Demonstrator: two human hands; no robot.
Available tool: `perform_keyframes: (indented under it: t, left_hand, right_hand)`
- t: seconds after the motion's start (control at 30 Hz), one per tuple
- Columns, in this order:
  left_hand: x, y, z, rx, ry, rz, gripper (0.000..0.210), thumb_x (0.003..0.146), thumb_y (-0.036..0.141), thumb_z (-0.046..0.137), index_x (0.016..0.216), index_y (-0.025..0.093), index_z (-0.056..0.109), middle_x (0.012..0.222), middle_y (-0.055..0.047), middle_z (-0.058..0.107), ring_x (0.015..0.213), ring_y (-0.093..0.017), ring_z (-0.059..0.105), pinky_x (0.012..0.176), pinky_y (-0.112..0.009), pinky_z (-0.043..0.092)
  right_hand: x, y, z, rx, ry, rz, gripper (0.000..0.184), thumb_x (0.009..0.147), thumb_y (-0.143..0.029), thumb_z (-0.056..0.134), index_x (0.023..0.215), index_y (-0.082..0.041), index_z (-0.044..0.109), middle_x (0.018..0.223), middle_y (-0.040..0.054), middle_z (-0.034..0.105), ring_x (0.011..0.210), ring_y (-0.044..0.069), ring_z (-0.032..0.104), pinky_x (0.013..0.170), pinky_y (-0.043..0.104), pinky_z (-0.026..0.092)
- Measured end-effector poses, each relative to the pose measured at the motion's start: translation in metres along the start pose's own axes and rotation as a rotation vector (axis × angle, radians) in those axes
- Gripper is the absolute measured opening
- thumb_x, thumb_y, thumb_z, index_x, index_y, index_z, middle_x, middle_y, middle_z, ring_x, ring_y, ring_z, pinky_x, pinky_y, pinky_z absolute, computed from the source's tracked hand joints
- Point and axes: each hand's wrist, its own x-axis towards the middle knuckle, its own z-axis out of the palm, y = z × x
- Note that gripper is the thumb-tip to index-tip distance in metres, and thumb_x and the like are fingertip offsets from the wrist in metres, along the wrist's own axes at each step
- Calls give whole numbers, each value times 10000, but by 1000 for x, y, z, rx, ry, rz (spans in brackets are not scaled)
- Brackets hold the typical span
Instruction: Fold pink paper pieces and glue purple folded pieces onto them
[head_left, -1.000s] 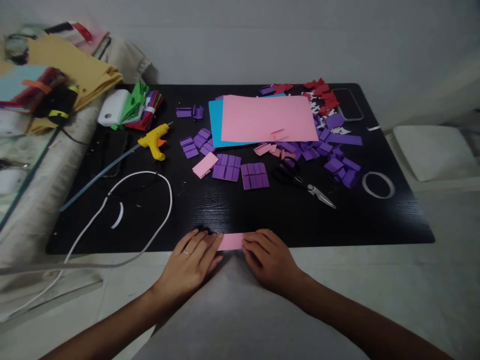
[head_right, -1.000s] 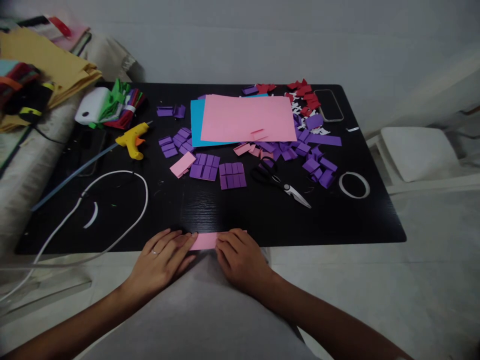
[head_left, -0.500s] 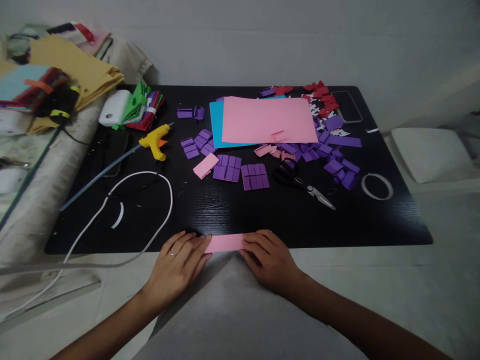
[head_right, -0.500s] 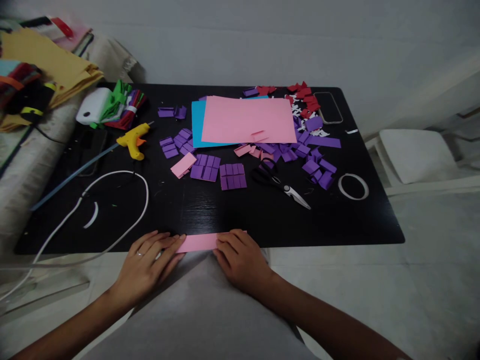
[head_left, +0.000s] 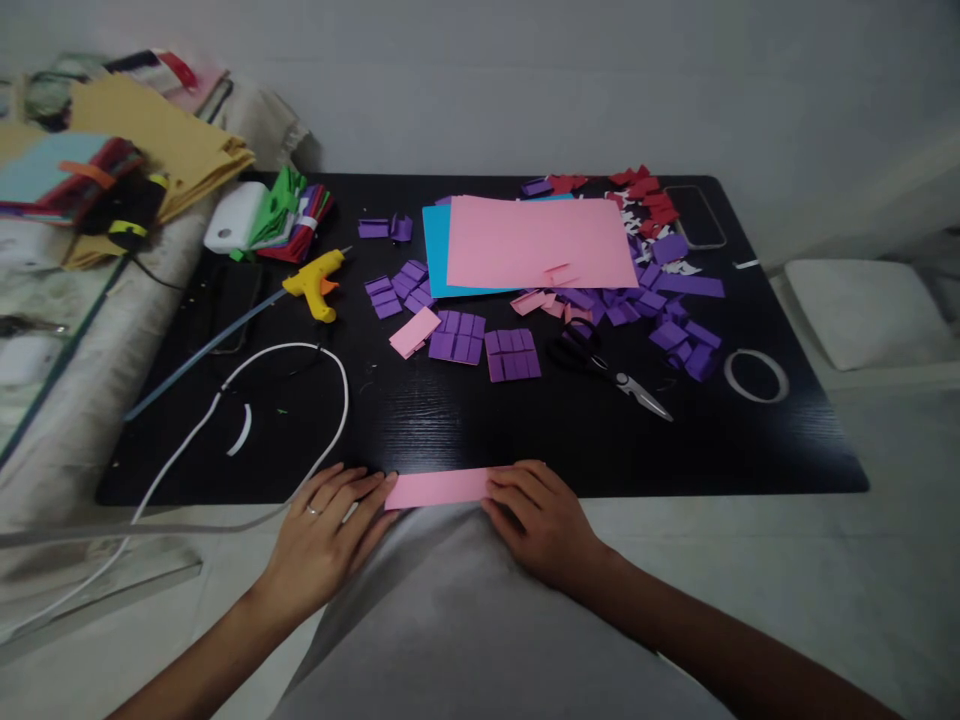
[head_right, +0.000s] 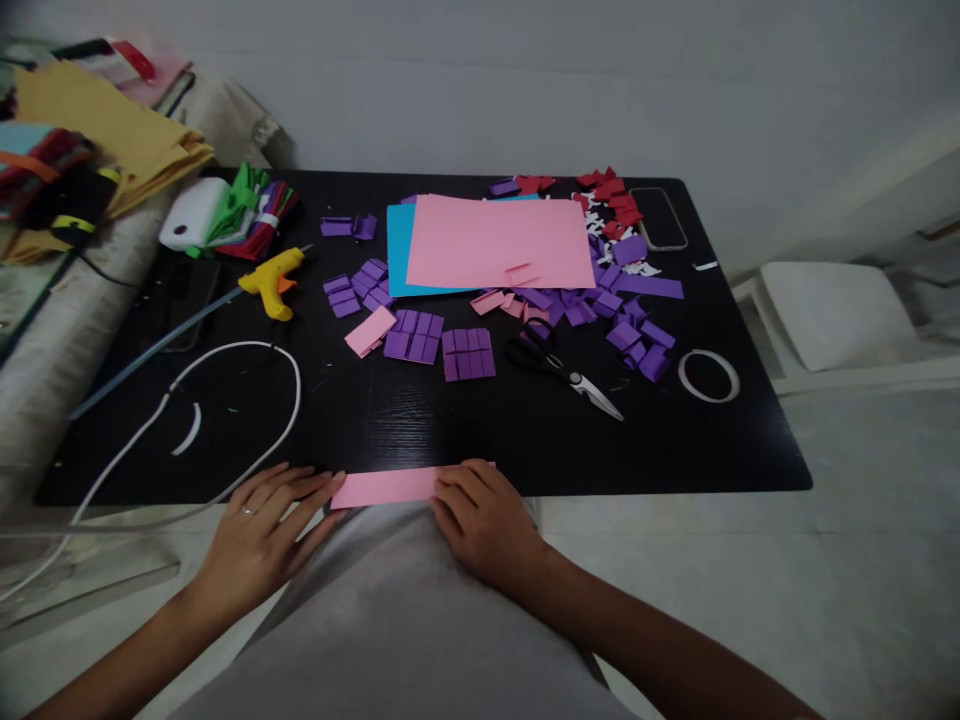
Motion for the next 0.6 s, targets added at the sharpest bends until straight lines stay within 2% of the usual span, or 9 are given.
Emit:
perform_keyframes:
  t: [0.2,0.3,0.43,0.53,0.6]
  left_hand:
    - [-5,-10,-3,-34,-8,-13,341,944,183,730,1274,158,647,1065,-91,743,1007,-266,700,1007,-487,536]
    - [-5,-10,-4,-102,-17,-45,360,936,251,731,1263,136,634,1105,-118,739,1027,-273,698,1034,-515,531]
    - [3,9,4,-147,-22,-62,445,953,276,680,1356,107,593,1244,-170,727,1160,-301,680,1080,-517,506]
    - [14,28,18,-155,-37,-4,436,984,244,658,1394,113,591,1299,-150,735,1216,-289,675,1112,-485,482]
    - [22,36,26,-175,-30,11,402,996,222,649,1383,122,607,1278,-123,755,1186,-272,693,1103,-468,486]
  right_hand:
    - [-1,0,-1,-7,3,8,38,951,-117,686,978,-129,709,996,95,784,910,234,687,855,411,624]
    - [0,1,-2,2,-15,5,45,949,-118,681,983,-132,707,995,96,781,894,228,676,825,397,621]
    - [0,2,-2,-19,-32,-7,63,962,-135,658,998,-141,710,1100,115,788,919,229,685,824,402,614]
    - [0,3,0,-36,-59,-37,104,967,-128,647,1044,-147,714,1173,110,790,943,232,705,853,413,611]
    - [0,3,0,-31,-74,-45,122,967,-120,645,1058,-152,718,1175,104,796,943,230,716,857,413,614]
